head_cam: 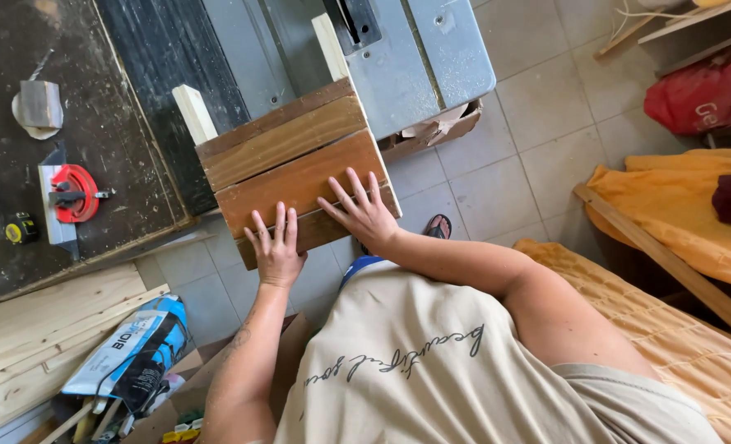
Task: Trimming the edges of a wooden crate using a table saw
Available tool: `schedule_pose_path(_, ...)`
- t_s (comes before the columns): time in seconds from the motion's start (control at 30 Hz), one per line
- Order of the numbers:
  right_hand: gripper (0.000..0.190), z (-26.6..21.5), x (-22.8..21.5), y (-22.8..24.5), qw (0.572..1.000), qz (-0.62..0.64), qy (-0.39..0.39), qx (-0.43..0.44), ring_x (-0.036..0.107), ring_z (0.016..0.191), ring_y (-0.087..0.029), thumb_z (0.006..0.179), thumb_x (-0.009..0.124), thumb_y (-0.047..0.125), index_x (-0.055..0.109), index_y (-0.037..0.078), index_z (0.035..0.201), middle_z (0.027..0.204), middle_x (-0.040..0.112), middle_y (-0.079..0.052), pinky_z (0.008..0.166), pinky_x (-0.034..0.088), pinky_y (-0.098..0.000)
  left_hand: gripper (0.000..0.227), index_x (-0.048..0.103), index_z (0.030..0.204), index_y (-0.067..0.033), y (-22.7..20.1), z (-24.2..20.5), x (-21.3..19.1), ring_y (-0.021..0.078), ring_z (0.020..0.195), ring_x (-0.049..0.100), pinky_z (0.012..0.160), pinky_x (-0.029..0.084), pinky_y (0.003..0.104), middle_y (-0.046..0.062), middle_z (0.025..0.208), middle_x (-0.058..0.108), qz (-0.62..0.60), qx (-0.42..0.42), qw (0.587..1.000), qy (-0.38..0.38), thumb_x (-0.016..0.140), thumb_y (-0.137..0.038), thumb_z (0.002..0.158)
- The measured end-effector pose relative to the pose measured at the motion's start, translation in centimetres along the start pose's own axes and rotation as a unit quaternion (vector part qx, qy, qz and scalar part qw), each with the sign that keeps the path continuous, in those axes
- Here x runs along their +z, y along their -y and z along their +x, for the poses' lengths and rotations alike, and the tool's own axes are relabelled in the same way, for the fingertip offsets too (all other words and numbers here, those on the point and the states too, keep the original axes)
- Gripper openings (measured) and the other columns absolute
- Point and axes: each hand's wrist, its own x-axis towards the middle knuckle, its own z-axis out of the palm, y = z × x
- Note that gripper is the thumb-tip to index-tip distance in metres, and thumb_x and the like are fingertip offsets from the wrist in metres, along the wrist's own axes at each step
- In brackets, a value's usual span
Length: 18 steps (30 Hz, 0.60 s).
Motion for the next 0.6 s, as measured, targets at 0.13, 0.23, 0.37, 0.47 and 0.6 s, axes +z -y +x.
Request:
schedule_pose_path(0.13, 0.102, -1.8, 1.0, 0.4, 1.000, -0.014, -0.018, -0.001, 0.035, 0.153, -0.055, 0.070, 0.089, 0.022, 0.044, 0.031, 0.161, 0.170, 0.037, -0.019, 0.113, 0.034, -0.0818, 0.125, 0.048, 0.161, -0.0139, -0.7, -0.9, 0.4, 0.0688, 0.139, 0.039, 0.098, 0.043, 0.084, 0.014, 0.168, 0.044, -0.008, -0.001, 1.000, 0.001, 0.088, -0.013, 0.043)
schedule_pose_path(0.23, 0.115, -2.1, 1.8, 0.2, 1.000, -0.023, -0.007, -0.010, 0.035, 0.152, -0.056, 0.061, 0.098, 0.028, 0.043, 0.031, 0.162, 0.170, 0.036, -0.020, 0.113, 0.035, -0.0820, 0.124, 0.047, 0.162, -0.0149, -0.8, -1.0, 0.6, 0.0684, 0.140, 0.038, 0.099, 0.042, 0.084, 0.013, 0.169, 0.044, -0.010, -0.004, 1.000, 0.000, 0.087, -0.012, 0.045)
schedule_pose_path(0.37, 0.110, -1.8, 1.6, 0.1, 0.999, -0.038, -0.011, -0.011, 0.037, 0.152, -0.054, 0.067, 0.095, 0.026, 0.041, 0.032, 0.163, 0.170, 0.037, -0.019, 0.113, 0.036, -0.0809, 0.125, 0.048, 0.161, -0.0151, -0.8, -0.7, -0.3, 0.0685, 0.140, 0.038, 0.100, 0.042, 0.084, 0.012, 0.169, 0.044, -0.009, -0.004, 1.000, 0.007, 0.088, -0.014, 0.043)
schedule_pose_path(0.47, 0.100, -1.6, 1.8, 0.1, 0.999, -0.033, -0.025, -0.004, 0.039, 0.151, -0.054, 0.073, 0.089, 0.020, 0.043, 0.031, 0.162, 0.169, 0.040, -0.018, 0.111, 0.038, -0.0799, 0.125, 0.048, 0.162, -0.0158, -0.8, -0.2, -0.6, 0.0676, 0.141, 0.038, 0.101, 0.042, 0.083, 0.012, 0.169, 0.044, -0.003, -0.002, 1.000, 0.006, 0.087, -0.015, 0.043)
schedule_pose_path(0.6, 0.097, -2.4, 2.0, 0.2, 0.999, -0.022, -0.024, -0.001, 0.034, 0.153, -0.055, 0.076, 0.085, 0.019, 0.042, 0.031, 0.162, 0.170, 0.038, -0.019, 0.113, 0.034, -0.0810, 0.124, 0.048, 0.162, -0.0153, -1.1, -0.3, -0.9, 0.0674, 0.141, 0.038, 0.101, 0.042, 0.083, 0.011, 0.168, 0.045, -0.005, 0.004, 1.000, 0.007, 0.085, -0.014, 0.043)
